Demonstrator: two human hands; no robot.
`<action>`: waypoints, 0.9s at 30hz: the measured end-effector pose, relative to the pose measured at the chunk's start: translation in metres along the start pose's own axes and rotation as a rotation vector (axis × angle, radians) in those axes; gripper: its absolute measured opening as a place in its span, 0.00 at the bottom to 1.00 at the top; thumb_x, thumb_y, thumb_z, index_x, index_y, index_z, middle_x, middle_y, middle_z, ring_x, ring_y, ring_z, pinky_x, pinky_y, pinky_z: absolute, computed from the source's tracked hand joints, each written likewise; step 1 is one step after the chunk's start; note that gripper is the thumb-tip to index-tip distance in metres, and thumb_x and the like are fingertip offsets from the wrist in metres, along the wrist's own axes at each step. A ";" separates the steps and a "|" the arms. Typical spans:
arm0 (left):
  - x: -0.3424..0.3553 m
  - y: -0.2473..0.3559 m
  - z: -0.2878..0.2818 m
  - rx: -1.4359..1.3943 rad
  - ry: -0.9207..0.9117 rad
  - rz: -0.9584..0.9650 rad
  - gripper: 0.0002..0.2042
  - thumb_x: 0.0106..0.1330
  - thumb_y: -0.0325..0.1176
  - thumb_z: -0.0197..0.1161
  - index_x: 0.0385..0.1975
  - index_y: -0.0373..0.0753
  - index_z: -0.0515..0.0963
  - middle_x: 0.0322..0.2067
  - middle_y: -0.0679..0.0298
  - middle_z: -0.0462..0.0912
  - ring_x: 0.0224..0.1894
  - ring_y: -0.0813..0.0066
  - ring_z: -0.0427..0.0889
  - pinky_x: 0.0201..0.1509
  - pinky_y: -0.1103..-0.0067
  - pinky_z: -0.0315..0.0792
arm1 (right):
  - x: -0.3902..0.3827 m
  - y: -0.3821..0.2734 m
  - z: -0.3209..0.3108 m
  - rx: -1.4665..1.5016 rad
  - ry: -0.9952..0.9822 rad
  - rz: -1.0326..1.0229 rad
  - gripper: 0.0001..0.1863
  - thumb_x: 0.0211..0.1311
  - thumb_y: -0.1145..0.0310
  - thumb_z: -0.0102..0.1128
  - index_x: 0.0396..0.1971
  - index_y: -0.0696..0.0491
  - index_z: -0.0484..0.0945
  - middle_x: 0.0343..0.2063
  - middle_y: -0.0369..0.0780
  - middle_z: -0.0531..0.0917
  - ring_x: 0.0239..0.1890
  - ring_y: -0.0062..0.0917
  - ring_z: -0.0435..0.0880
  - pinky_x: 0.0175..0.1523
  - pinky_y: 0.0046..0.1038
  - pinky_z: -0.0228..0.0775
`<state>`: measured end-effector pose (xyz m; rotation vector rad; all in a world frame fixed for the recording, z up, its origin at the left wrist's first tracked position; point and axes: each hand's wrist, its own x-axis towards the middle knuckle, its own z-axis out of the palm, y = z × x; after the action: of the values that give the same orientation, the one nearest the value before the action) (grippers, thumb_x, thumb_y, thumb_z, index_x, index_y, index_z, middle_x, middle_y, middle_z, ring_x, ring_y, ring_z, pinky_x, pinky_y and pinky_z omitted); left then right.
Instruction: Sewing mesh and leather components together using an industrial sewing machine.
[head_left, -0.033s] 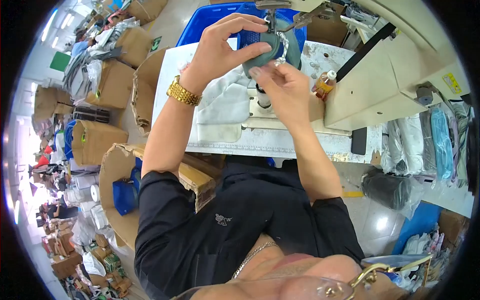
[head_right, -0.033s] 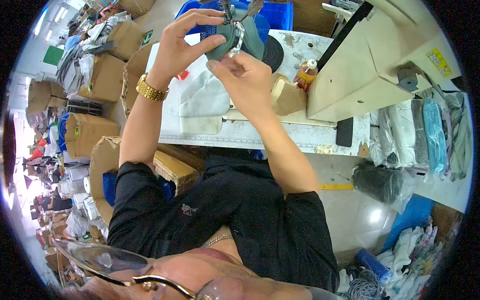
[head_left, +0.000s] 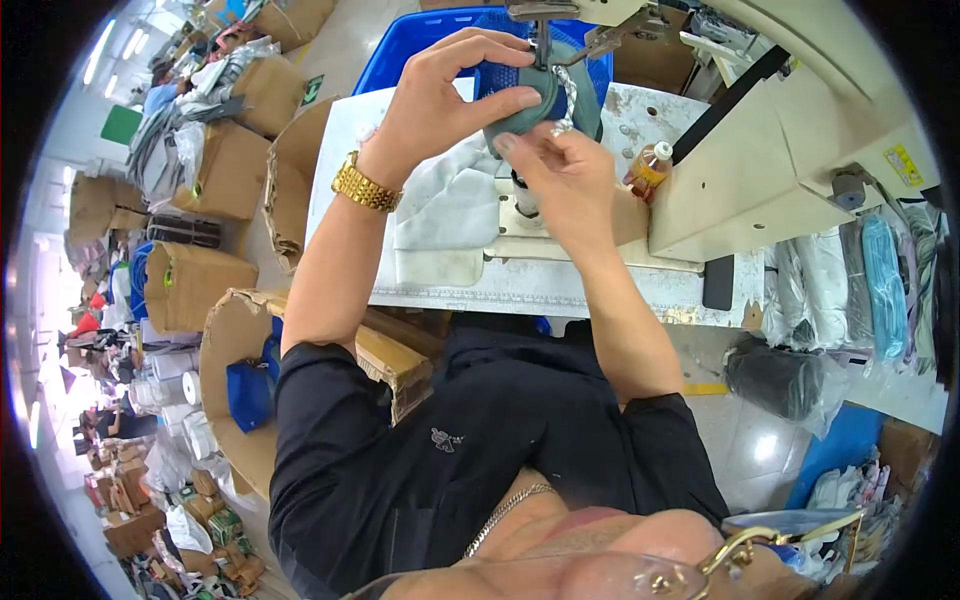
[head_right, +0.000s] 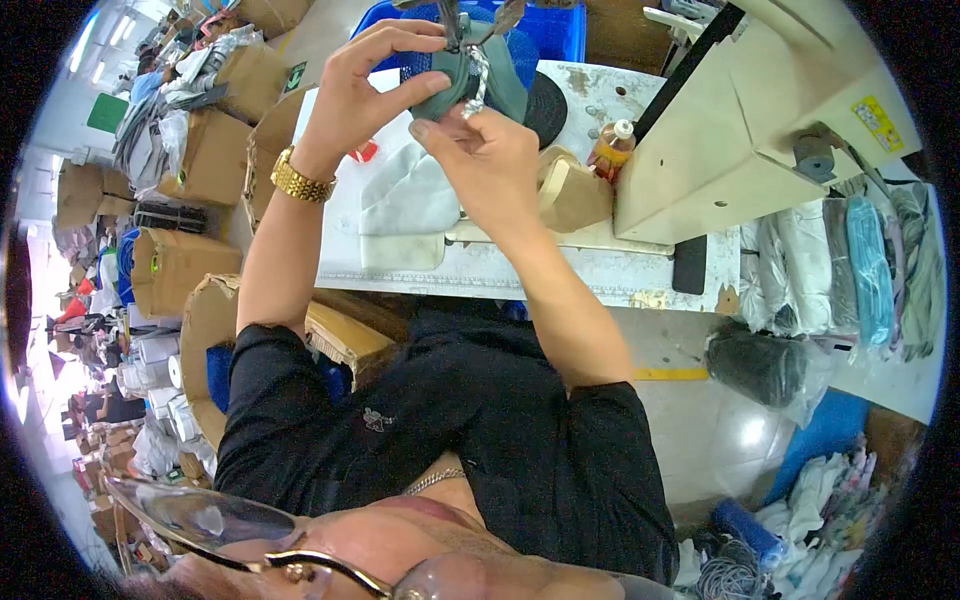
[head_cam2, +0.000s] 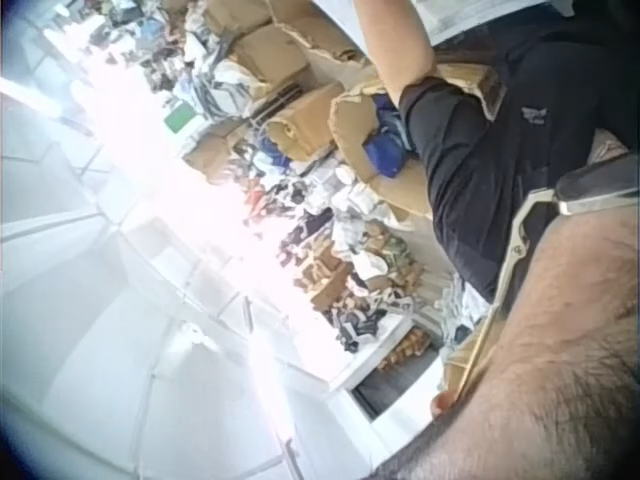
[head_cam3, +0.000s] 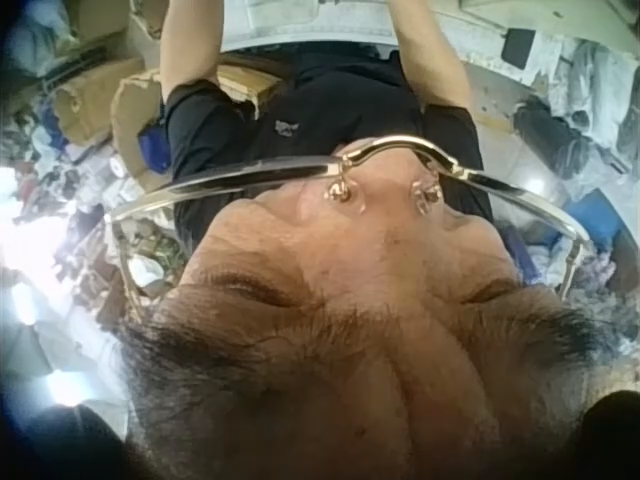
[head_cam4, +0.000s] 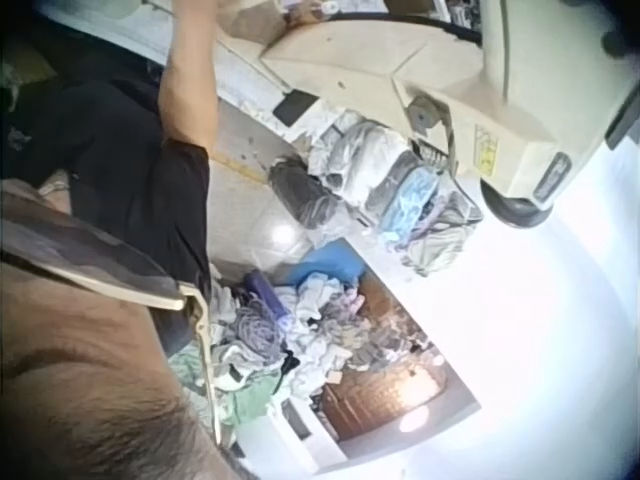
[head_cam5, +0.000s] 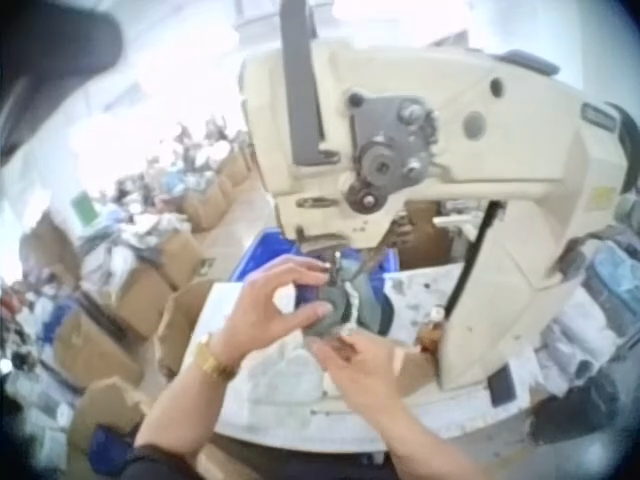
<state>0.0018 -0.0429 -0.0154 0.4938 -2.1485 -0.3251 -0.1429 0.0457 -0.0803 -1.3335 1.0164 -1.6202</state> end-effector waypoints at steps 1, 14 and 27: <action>0.000 -0.001 -0.001 -0.027 -0.024 -0.034 0.15 0.53 0.32 0.74 0.39 0.36 0.82 0.42 0.60 0.83 0.44 0.70 0.83 0.49 0.79 0.76 | 0.001 -0.002 0.003 -0.011 -0.003 0.010 0.08 0.59 0.73 0.67 0.35 0.61 0.82 0.26 0.31 0.82 0.26 0.08 0.73 0.29 0.13 0.63; 0.005 -0.010 -0.005 -0.283 -0.106 -0.360 0.15 0.58 0.37 0.71 0.43 0.39 0.82 0.41 0.68 0.83 0.44 0.77 0.81 0.52 0.76 0.74 | 0.015 0.003 0.017 -0.100 0.079 -0.155 0.07 0.58 0.71 0.66 0.28 0.60 0.82 0.18 0.38 0.82 0.20 0.14 0.74 0.26 0.20 0.65; 0.007 -0.001 -0.005 -0.069 -0.085 -0.401 0.15 0.58 0.42 0.70 0.37 0.38 0.82 0.32 0.68 0.84 0.27 0.83 0.74 0.31 0.83 0.70 | 0.023 -0.009 0.002 -0.215 0.028 -0.087 0.13 0.58 0.66 0.66 0.21 0.60 0.79 0.11 0.34 0.73 0.16 0.13 0.64 0.22 0.21 0.56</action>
<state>0.0022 -0.0471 -0.0084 0.8861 -2.1010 -0.6503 -0.1449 0.0276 -0.0638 -1.5194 1.1914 -1.6330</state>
